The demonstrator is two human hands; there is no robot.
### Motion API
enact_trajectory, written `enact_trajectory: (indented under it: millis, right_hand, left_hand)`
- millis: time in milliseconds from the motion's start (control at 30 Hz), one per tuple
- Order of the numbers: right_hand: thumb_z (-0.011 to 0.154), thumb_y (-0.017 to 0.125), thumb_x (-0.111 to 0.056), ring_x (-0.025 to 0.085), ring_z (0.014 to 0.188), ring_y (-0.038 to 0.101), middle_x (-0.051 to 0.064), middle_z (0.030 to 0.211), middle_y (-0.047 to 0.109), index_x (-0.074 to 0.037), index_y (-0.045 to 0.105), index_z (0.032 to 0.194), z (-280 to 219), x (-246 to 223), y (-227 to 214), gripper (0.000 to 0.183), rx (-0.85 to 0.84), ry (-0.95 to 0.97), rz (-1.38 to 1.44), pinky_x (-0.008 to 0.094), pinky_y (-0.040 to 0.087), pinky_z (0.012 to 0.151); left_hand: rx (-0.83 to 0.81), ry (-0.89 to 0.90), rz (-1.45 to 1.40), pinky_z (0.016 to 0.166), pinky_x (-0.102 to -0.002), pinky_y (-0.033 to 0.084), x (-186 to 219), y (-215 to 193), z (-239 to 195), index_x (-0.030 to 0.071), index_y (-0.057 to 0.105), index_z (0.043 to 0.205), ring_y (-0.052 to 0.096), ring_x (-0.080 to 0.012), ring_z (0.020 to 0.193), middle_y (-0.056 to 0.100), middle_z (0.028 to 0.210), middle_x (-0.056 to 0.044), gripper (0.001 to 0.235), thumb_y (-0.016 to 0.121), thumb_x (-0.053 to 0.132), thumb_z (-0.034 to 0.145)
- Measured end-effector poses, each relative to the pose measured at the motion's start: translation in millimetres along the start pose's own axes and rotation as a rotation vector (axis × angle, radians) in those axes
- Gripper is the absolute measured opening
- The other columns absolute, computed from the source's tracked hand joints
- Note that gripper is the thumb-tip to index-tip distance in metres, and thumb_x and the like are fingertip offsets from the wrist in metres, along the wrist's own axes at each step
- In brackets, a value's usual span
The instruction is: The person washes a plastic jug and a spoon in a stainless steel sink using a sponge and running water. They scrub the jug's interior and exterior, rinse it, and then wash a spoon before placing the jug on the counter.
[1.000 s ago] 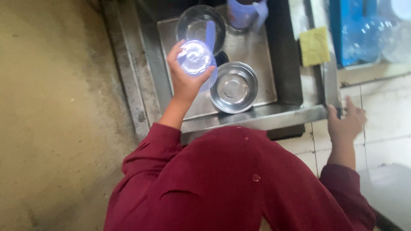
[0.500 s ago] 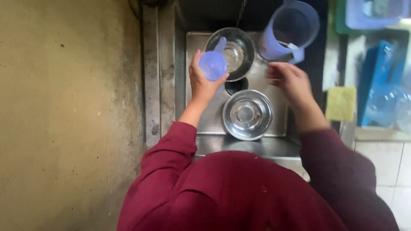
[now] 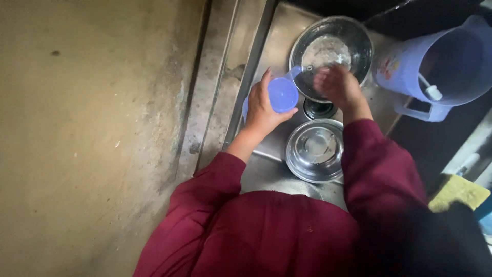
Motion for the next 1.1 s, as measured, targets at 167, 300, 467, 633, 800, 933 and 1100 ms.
enact_trajectory:
  millis: [167,300,467,633,800,933,1100]
  right_hand:
    - [0.098,0.06,-0.029,0.027,0.081,0.073,0.017,0.081,0.071,-0.002,0.073,0.09,-96.1,-1.4,80.1,0.031,-0.271,-0.147,-0.546,0.039,0.058,0.076]
    - [0.106,0.067,-0.023,0.038,0.081,0.065,0.014,0.085,0.065,-0.01,0.077,0.087,-119.7,-31.0,89.9,0.024,-0.121,-0.951,-1.086,0.044,0.048,0.074]
    - [0.101,0.066,-0.023,0.032,0.078,0.064,0.008,0.078,0.062,-0.013,0.071,0.086,-142.3,1.1,89.0,0.019,-0.183,-1.131,-1.26,0.044,0.05,0.075]
    - [0.101,0.067,-0.025,0.036,0.082,0.062,0.01,0.085,0.057,-0.009,0.06,0.088,-174.2,-7.3,80.2,0.022,0.027,-1.263,-1.491,0.049,0.047,0.07]
    - [0.094,0.068,-0.041,0.039,0.125,0.058,0.015,0.134,0.058,-0.016,0.053,0.143,-265.3,24.9,60.6,0.057,0.008,-0.831,-1.628,0.061,0.046,0.095]
    - [0.083,0.076,-0.031,0.034,0.143,0.045,0.009,0.159,0.046,-0.023,0.035,0.161,-350.5,53.5,5.1,0.088,-0.069,-0.567,-1.523,0.064,0.039,0.105]
    - [0.065,0.088,-0.008,0.024,0.134,0.065,0.013,0.143,0.063,-0.01,-0.002,0.167,-505.4,75.0,-93.7,0.136,-0.263,-0.392,-0.887,0.038,0.047,0.115]
  left_hand:
    - [-0.064,0.115,0.112,0.109,-0.048,0.046,11.3,17.7,6.6,0.012,0.032,0.158,0.062,-0.033,0.119,0.062,0.134,-0.013,0.129,0.1,0.04,0.052]
    - [-0.078,0.215,0.119,0.109,-0.046,0.046,34.0,22.1,4.3,0.013,0.039,0.155,0.063,-0.0318,0.119,0.063,0.134,-0.011,0.126,0.098,0.042,0.048]
    - [-0.1,0.242,0.1,0.113,-0.045,0.043,35.5,26.0,-2.9,0.015,0.034,0.159,0.06,-0.0287,0.124,0.061,0.137,-0.009,0.125,0.095,0.038,0.052]
    - [-0.067,0.317,0.18,0.111,-0.046,0.043,59.1,7.9,6.4,0.015,0.036,0.158,0.06,-0.0288,0.123,0.06,0.139,-0.007,0.124,0.094,0.047,0.053]
    - [-0.192,0.231,0.061,0.114,-0.053,0.042,75.7,-14.3,14.5,0.019,0.022,0.164,0.058,-0.0346,0.129,0.057,0.145,-0.011,0.127,0.097,0.044,0.063]
    - [-0.152,0.276,0.055,0.111,-0.054,0.044,63.9,-14.1,15.6,0.015,0.026,0.161,0.061,-0.0377,0.123,0.058,0.141,-0.014,0.128,0.097,0.048,0.06]
    - [-0.257,0.173,0.065,0.109,-0.048,0.044,82.2,-32.6,11.6,0.021,0.014,0.159,0.056,-0.038,0.129,0.057,0.146,-0.012,0.127,0.099,0.043,0.068]
Point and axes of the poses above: each hand's wrist, its own z-axis towards the middle knuckle, its own y-axis out of the palm, x = y × z, the point moved 6 cm from there along z, towards the middle knuckle
